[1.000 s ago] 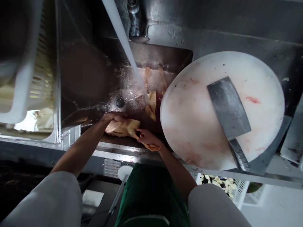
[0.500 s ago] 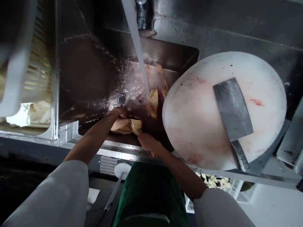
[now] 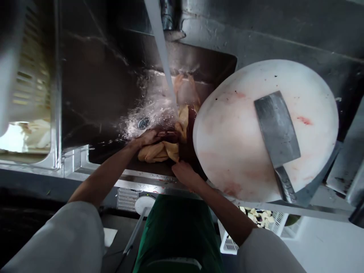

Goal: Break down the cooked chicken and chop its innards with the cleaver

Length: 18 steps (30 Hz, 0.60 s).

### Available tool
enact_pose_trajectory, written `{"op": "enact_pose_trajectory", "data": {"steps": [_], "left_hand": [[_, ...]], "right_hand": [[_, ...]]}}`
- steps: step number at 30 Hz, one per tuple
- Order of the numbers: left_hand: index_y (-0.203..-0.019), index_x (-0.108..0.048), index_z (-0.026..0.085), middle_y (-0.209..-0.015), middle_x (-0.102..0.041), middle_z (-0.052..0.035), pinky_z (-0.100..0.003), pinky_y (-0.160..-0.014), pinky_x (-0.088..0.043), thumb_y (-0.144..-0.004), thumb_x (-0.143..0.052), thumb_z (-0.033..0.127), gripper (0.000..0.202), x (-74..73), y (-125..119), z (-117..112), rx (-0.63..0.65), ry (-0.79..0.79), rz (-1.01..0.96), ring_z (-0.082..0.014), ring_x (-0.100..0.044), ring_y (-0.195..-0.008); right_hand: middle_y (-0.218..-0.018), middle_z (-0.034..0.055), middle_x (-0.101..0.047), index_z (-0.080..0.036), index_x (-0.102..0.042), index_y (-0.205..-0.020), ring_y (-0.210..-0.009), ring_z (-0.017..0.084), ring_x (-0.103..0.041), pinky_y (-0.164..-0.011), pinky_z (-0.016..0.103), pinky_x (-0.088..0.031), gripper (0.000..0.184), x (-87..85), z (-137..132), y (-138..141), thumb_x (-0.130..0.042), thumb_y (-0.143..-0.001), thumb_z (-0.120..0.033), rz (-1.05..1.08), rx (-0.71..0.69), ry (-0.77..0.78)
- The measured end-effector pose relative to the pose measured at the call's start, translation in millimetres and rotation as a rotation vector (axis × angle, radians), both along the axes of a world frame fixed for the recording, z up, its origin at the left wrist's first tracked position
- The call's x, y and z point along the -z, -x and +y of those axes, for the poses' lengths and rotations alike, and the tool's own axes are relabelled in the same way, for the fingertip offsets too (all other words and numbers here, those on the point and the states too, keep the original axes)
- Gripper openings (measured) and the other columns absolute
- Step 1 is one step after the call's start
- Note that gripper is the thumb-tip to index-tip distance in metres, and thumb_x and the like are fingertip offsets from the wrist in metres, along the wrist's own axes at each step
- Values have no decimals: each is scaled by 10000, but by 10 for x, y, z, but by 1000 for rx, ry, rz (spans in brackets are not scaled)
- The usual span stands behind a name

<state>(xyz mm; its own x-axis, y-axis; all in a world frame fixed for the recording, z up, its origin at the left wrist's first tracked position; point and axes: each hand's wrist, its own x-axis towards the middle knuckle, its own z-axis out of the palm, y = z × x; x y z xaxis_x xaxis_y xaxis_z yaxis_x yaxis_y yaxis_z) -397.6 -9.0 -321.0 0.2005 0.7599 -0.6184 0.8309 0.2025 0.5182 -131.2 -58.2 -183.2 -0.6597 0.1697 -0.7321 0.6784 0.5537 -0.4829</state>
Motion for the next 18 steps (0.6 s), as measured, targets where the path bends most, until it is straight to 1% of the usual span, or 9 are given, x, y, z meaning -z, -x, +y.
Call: {"op": "enact_pose_trajectory", "data": {"steps": [3,5,7,8,10,12,13,15,18], "left_hand": [[-1292,-672,186,-1235,-722,-110,-329,-1025,-501,-912,-548,341,429,-138,-18,71,159,-39,19,-280,-666,-1140],[-1333,-642,158,-1248,-710,-135,-353,-1059,-484,-939,-515,341,453,-249,-33,165,182,-58,68,-300,-651,-1170],[-1334,-634,133,-1250,-700,-157,-373,-1073,-472,-949,-508,334,452,-365,-52,275,215,-70,104,-319,-648,-1170],[-1335,-630,132,-1265,-690,-161,-382,-1079,-466,-952,-508,327,447,-420,-61,329,242,-81,112,-325,-645,-1173],[-1337,-622,141,-1306,-665,-158,-397,-1088,-454,-954,-513,315,434,-503,-79,422,301,-108,113,-331,-635,-1190],[-1316,-628,145,-1307,-654,-153,-411,-1101,-442,-955,-519,305,409,-534,-101,497,326,-127,121,-334,-621,-1210],[-1302,-632,140,-1299,-651,-155,-417,-1111,-434,-957,-519,297,396,-526,-118,534,321,-135,124,-334,-611,-1223],[-1286,-636,128,-1307,-635,-164,-431,-1142,-407,-961,-515,272,376,-468,-171,616,301,-159,109,-335,-575,-1271],[-1332,-611,149,-1411,-566,-161,-488,-1207,-327,-977,-504,243,382,-323,-316,758,204,-249,65,-342,-462,-1389]], "right_hand": [[-1131,206,-730,-73,-735,-1154,-1108,320,-674,-919,378,-527,375,-88,90,-59,-430,-949,5,-64,88,-1],[-1091,216,-734,-62,-733,-1145,-1077,329,-679,-935,394,-517,382,-120,158,-45,-415,-944,0,-97,172,-33],[-1101,214,-732,-55,-684,-1267,-1074,329,-680,-955,404,-506,410,-83,237,49,-410,-963,-36,-47,299,-99],[-1131,207,-729,-57,-611,-1384,-1078,322,-680,-962,403,-504,456,-28,282,126,-411,-975,-58,-4,381,-135],[-1201,189,-720,-85,-381,-1588,-1075,301,-689,-961,393,-508,595,152,367,320,-425,-995,-97,61,546,-175],[-1257,192,-706,-108,-251,-1648,-1072,287,-702,-958,381,-516,677,399,415,529,-456,-1003,-127,36,661,-142],[-1287,207,-692,-101,-274,-1640,-1084,287,-703,-962,379,-519,664,532,411,625,-473,-1008,-146,8,685,-106],[-1317,249,-670,-62,-457,-1541,-1131,302,-693,-987,387,-514,541,779,340,782,-503,-1019,-196,-32,687,-14],[-1177,275,-721,-34,-716,-1215,-1127,325,-699,-1007,404,-503,323,1031,159,927,-591,-980,-217,-37,699,103]]}}
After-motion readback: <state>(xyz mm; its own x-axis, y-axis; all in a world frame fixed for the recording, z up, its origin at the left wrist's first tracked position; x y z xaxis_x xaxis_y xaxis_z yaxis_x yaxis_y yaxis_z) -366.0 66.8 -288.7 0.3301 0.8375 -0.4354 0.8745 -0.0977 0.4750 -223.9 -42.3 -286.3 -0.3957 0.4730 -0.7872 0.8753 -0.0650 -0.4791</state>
